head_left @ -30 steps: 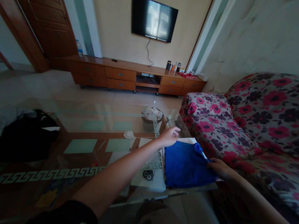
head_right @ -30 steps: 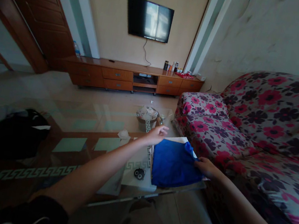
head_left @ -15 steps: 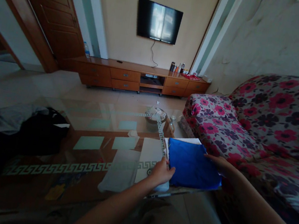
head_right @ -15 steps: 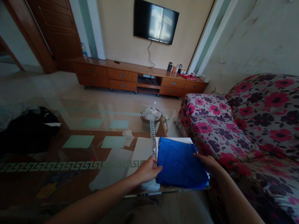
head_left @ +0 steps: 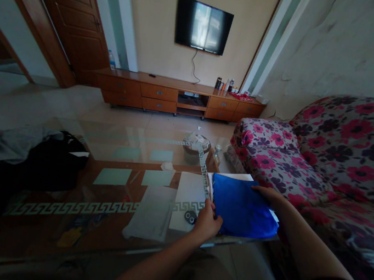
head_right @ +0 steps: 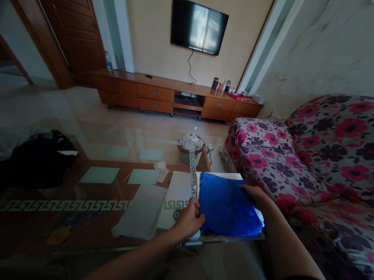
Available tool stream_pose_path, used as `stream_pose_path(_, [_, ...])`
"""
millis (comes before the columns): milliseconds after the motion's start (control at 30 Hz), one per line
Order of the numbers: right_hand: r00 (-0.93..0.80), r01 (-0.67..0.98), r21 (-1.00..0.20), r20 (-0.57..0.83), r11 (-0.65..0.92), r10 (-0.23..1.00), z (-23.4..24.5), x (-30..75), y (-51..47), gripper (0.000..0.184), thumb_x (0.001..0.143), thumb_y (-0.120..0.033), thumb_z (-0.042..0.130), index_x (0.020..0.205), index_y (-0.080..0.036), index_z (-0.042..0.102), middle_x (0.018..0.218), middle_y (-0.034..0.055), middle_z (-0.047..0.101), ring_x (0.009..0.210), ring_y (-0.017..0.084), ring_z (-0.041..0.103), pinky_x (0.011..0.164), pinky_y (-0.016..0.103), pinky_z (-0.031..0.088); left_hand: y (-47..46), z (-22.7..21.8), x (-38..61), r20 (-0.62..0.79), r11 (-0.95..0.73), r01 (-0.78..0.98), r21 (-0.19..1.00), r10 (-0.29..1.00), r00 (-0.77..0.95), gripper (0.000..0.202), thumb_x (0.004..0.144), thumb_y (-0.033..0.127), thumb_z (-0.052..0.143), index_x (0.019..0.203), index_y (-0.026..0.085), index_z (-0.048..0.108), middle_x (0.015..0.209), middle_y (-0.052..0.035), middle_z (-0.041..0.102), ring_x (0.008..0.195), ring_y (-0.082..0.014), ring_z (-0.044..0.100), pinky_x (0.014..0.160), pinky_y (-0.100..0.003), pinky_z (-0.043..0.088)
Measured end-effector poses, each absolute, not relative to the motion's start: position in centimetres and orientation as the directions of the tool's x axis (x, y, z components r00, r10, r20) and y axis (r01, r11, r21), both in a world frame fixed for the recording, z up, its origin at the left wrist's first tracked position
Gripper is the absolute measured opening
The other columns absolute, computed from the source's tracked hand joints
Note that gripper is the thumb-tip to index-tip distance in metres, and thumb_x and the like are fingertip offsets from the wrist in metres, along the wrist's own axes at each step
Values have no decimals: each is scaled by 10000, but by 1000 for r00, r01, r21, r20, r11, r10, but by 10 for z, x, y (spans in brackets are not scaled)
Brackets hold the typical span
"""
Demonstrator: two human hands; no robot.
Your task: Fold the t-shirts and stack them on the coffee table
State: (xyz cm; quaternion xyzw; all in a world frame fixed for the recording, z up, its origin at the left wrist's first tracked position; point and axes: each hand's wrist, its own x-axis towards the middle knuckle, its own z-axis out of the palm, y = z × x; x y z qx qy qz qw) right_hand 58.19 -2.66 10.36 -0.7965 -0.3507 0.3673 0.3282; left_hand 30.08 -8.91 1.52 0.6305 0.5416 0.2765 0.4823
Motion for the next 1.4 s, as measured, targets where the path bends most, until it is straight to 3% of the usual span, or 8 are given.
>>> stream_pose_path(233, [494,388,-772,-286,-503,821,80,590,-2,248,763,-186,756,998,-152,687,793,47,729,719,190,688,661,269,565,-95,27,298,4,-133,335,933,933,359,552,738,64,548,1257,238,615,1123,-72,680,1058,-214,647,968,-326,484])
stream_pose_path(433, [530,506,-777,-62,-374,846,66,590,6,362,800,-220,757,1139,-152,648,1079,95,731,961,189,683,798,224,541,-95,12,298,-30,-96,277,956,907,419,808,685,89,613,1483,141,502,1561,-155,423,1443,-283,410,1218,-378,305])
stream_pose_path(633, [537,458,-755,-185,-468,823,61,591,-5,407,746,-269,807,1101,-119,676,953,118,746,855,239,706,714,294,586,-65,18,295,-13,-102,244,964,903,429,775,726,179,674,1484,174,515,1483,-137,541,1350,-269,521,1148,-376,391])
stream_pose_path(867, [459,410,-841,-143,-352,877,58,596,-10,608,739,-141,723,1327,-206,581,1043,63,736,777,158,678,631,209,550,16,38,299,-73,-32,301,953,941,330,541,770,165,669,1309,210,678,934,-42,762,901,-217,701,917,-337,519])
stream_pose_path(1000, [359,410,-839,-211,-357,909,59,604,-9,400,774,-158,648,1168,-157,717,756,-4,709,520,97,519,485,182,439,33,35,301,-39,-43,273,961,957,288,490,741,90,671,1217,195,720,1085,-72,744,1028,-222,666,995,-337,480])
stream_pose_path(1133, [366,427,-841,-174,-331,914,60,609,-3,506,824,-221,657,1321,-125,663,584,-50,609,440,83,422,455,183,394,35,26,305,39,-104,220,970,958,284,608,747,86,660,1346,188,630,1298,-100,648,965,-178,649,975,-322,491])
stream_pose_path(1267, [377,439,-858,-93,-266,922,53,608,2,728,777,-215,757,1468,-193,530,993,46,740,793,157,663,679,225,549,36,19,307,53,-128,236,963,953,299,750,715,118,704,1443,153,525,1395,-147,532,1010,-192,623,989,-330,481])
stream_pose_path(1400, [410,469,-835,-84,-288,908,47,613,0,925,713,-209,839,1535,-208,415,1264,119,674,1130,235,642,868,274,557,24,15,302,60,-161,275,948,937,343,887,699,130,725,1527,157,406,1472,-172,409,1167,-233,578,1072,-349,432])
